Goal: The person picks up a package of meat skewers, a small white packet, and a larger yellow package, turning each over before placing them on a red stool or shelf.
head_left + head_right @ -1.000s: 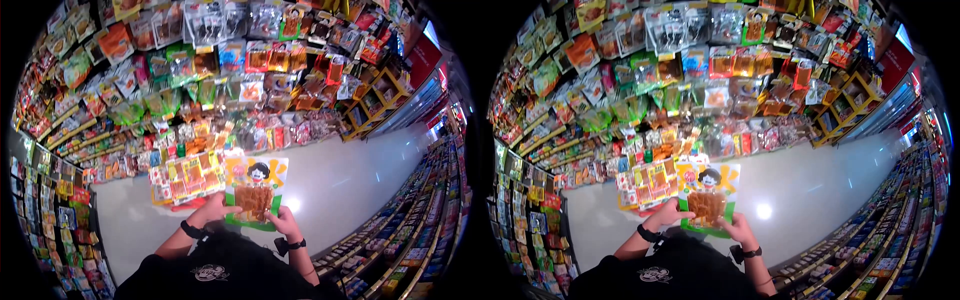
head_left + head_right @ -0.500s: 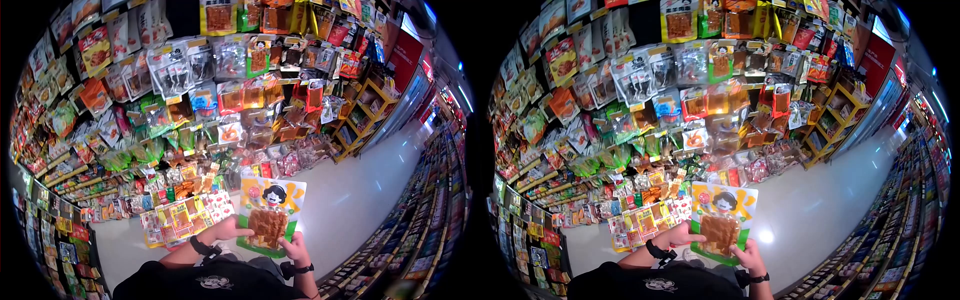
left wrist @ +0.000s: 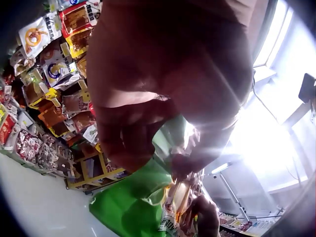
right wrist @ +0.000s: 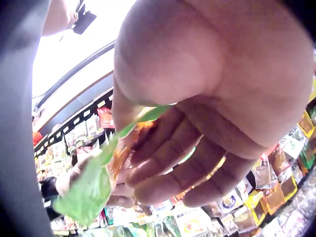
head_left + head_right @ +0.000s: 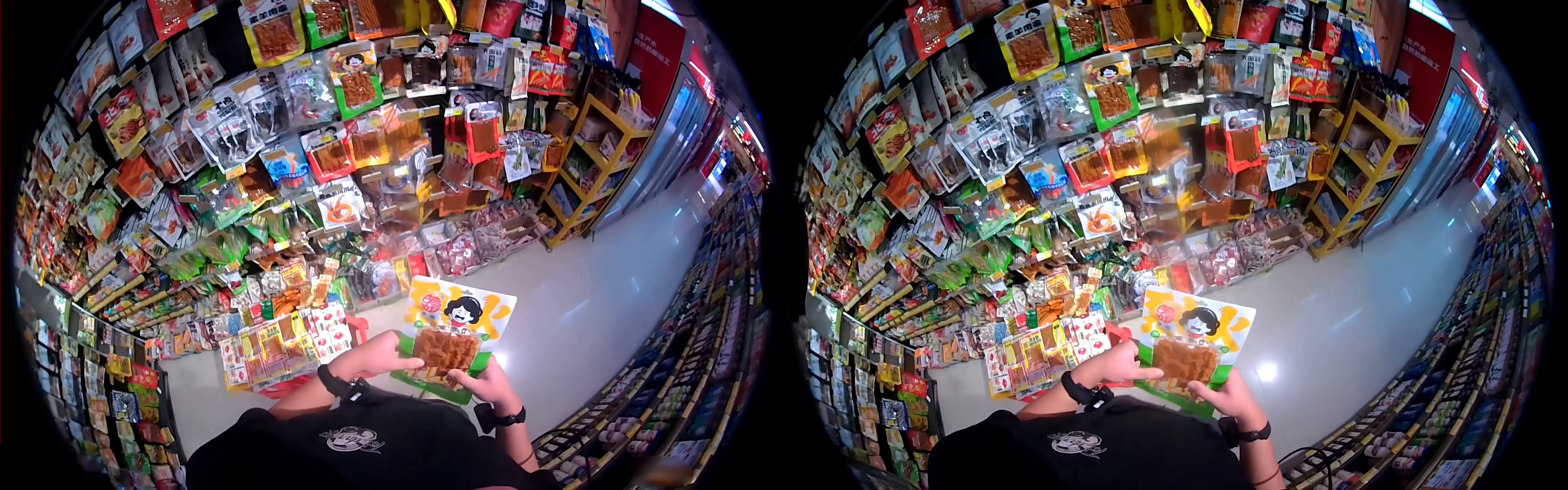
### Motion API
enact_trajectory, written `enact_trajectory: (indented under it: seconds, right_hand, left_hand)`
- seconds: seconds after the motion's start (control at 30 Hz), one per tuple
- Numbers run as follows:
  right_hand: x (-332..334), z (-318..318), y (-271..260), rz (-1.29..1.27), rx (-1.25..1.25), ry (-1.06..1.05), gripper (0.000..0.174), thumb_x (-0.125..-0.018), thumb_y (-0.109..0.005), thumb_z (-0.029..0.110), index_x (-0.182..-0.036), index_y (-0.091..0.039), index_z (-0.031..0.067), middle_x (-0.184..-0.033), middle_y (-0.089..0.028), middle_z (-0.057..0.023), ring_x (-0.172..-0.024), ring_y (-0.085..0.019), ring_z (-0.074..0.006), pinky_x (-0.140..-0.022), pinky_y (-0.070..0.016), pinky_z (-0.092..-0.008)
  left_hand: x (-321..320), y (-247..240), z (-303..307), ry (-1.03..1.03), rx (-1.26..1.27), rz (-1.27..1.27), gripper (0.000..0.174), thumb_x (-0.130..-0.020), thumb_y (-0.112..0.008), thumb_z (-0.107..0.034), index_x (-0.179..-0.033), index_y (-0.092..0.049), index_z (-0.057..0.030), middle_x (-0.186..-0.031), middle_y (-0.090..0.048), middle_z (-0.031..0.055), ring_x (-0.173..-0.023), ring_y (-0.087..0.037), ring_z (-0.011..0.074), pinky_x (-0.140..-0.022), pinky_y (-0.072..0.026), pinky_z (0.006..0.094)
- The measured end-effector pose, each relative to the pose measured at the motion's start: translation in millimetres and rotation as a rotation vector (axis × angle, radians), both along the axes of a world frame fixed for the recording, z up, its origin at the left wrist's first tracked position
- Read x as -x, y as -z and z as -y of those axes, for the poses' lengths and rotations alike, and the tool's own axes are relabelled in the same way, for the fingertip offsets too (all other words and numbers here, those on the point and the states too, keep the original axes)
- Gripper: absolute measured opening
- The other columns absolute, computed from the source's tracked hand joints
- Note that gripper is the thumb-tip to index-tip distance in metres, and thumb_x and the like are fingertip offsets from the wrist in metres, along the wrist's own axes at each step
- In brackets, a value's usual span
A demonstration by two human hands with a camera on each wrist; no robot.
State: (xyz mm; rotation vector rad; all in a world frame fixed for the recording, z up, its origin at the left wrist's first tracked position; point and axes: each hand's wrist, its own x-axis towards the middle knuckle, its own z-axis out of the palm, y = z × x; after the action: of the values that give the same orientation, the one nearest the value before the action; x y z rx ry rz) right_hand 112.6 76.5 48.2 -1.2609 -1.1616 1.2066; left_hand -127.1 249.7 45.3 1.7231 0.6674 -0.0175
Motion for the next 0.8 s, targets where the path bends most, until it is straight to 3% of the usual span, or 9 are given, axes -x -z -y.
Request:
enact_trajectory:
  seconds: [0.07, 0.1, 0.2, 0.23, 0.27, 0.33, 0.47, 0.63, 0.8]
  right_hand:
    - [-20, 6, -4, -0.078, -0.005, 0.001, 0.042, -0.092, -0.079, 0.012, -0.128, -0.063, -0.0037, -0.11, -0.073, -0.0059, -0.096, -0.066, -0.0109, -0.086, -0.0556, -0.0305]
    - [-33, 10, -3, -0.072, 0.001, -0.019, 0.041, -0.092, -0.078, 0.012, -0.127, -0.064, -0.0037, -0.109, -0.073, -0.0055, -0.095, -0.066, -0.0106, -0.084, -0.0556, -0.03]
    - [-57, 15, -8, -0.043, 0.012, -0.066, 0.034, -0.092, -0.078, 0.011, -0.121, -0.068, -0.0027, -0.105, -0.074, -0.0045, -0.087, -0.065, -0.0087, -0.075, -0.0546, -0.0272]
    - [-60, 15, -17, -0.065, 0.048, -0.07, 0.033, -0.092, -0.078, 0.012, -0.12, -0.069, -0.0027, -0.105, -0.074, -0.0052, -0.087, -0.066, -0.0095, -0.077, -0.0549, -0.0281]
    - [-64, 9, -25, -0.079, 0.073, -0.074, 0.033, -0.092, -0.079, 0.013, -0.119, -0.069, -0.0028, -0.105, -0.075, -0.006, -0.088, -0.066, -0.0103, -0.079, -0.0551, -0.0291]
    - [-70, -5, -29, -0.016, -0.014, -0.099, 0.033, -0.091, -0.079, 0.014, -0.118, -0.07, -0.0024, -0.105, -0.076, -0.0082, -0.088, -0.067, -0.0137, -0.081, -0.0554, -0.0313]
    - [-94, -44, -26, 0.203, -0.084, -0.154, 0.034, -0.089, -0.081, 0.018, -0.116, -0.071, -0.0007, -0.107, -0.077, -0.0129, -0.089, -0.07, -0.0221, -0.086, -0.0551, -0.0347]
    - [-133, -86, -9, 0.361, -0.074, -0.196, 0.034, -0.087, -0.083, 0.027, -0.104, -0.073, -0.0012, -0.086, -0.071, -0.0222, -0.073, -0.066, -0.0403, -0.072, -0.0548, -0.0407]
    - [-192, -127, 7, 0.505, 0.067, -0.167, 0.034, -0.087, -0.084, 0.028, -0.097, -0.072, -0.0022, -0.083, -0.069, -0.0223, -0.07, -0.065, -0.0403, -0.07, -0.0537, -0.0413]
  left_hand:
    - [-18, 34, 9, -0.057, -0.1, 0.076, 0.04, -0.09, -0.082, -0.025, -0.121, -0.072, -0.0021, -0.099, -0.076, 0.0017, -0.081, -0.066, 0.0104, -0.076, -0.0543, 0.0296]
    - [-31, -16, 16, -0.026, -0.019, 0.054, 0.04, -0.09, -0.082, -0.025, -0.121, -0.072, -0.0023, -0.098, -0.076, 0.0014, -0.08, -0.065, 0.0104, -0.076, -0.0541, 0.0294]
    - [-49, -14, 11, 0.082, -0.112, -0.052, 0.035, -0.09, -0.083, -0.03, -0.106, -0.075, 0.0005, -0.084, -0.073, 0.0043, -0.071, -0.059, 0.0093, -0.066, -0.0502, 0.031]
    - [-53, 1, 17, -0.044, -0.04, 0.209, 0.037, -0.089, -0.084, -0.034, -0.094, -0.075, 0.0017, -0.074, -0.069, 0.0043, -0.064, -0.053, 0.0088, -0.06, -0.0455, 0.0325]
    - [-60, -39, 15, -0.013, -0.021, 0.018, 0.037, -0.09, -0.083, -0.033, -0.094, -0.075, 0.0022, -0.073, -0.069, 0.004, -0.066, -0.053, 0.009, -0.062, -0.0458, 0.0328]
    - [-61, -15, -1, 0.034, -0.083, -0.238, 0.034, -0.091, -0.082, -0.028, -0.106, -0.074, 0.0019, -0.088, -0.074, 0.0061, -0.079, -0.061, 0.0097, -0.073, -0.0513, 0.0318]
    - [-74, -9, -25, -0.062, 0.02, -0.003, 0.035, -0.092, -0.08, -0.017, -0.121, -0.071, -0.0003, -0.116, -0.074, 0.0093, -0.11, -0.066, 0.0172, -0.098, -0.0507, 0.0345]
    - [-112, 35, -64, -0.078, 0.174, 0.261, 0.032, -0.091, -0.078, -0.01, -0.121, -0.071, 0.0014, -0.123, -0.072, 0.0091, -0.111, -0.066, 0.0198, -0.1, -0.0509, 0.035]
    - [-181, 68, -127, 0.049, 0.223, 0.265, 0.034, -0.092, -0.076, -0.009, -0.124, -0.068, -0.0005, -0.122, -0.072, 0.0102, -0.111, -0.066, 0.0207, -0.101, -0.051, 0.0368]
